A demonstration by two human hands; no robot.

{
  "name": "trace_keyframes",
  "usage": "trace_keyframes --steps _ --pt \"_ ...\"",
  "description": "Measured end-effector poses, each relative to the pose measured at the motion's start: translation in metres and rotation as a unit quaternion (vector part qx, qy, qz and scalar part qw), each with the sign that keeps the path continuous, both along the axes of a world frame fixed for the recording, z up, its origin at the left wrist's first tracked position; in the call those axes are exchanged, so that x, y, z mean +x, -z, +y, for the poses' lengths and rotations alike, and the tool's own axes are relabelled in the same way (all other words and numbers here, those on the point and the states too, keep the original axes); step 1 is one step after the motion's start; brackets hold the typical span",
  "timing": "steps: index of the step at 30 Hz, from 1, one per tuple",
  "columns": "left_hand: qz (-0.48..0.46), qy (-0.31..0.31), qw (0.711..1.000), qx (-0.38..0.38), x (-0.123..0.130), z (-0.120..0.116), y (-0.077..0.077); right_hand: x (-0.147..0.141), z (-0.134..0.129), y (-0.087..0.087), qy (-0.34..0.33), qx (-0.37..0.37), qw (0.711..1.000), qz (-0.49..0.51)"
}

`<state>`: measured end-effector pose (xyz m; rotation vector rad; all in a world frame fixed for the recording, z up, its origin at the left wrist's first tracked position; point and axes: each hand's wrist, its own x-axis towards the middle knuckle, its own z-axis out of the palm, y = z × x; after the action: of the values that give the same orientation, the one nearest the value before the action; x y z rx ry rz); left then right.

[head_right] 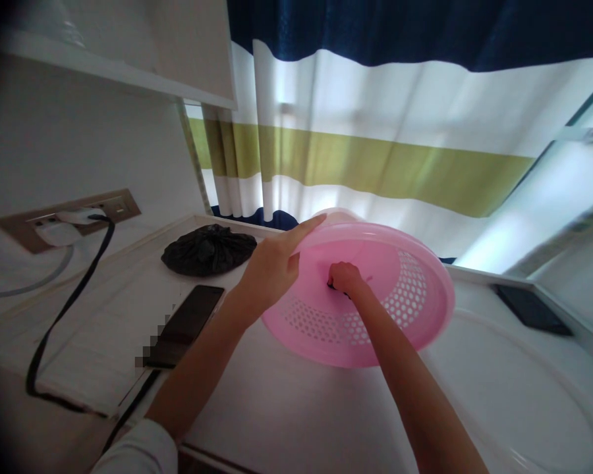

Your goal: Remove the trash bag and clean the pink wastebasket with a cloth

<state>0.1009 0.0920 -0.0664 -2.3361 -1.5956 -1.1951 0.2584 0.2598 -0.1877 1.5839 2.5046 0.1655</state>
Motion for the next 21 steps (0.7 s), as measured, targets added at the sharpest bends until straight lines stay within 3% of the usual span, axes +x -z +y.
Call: trace_keyframes --steps 11,21 --pt "0.015 0.001 1.0 0.008 0.011 -0.009 -0.003 0.022 -0.052 -0.007 -0.089 -0.033 0.995 0.0" --pt "0.015 -0.018 1.0 0.015 0.012 -0.009 -0.002 0.026 -0.087 -0.007 -0.102 -0.011 0.995 0.003"
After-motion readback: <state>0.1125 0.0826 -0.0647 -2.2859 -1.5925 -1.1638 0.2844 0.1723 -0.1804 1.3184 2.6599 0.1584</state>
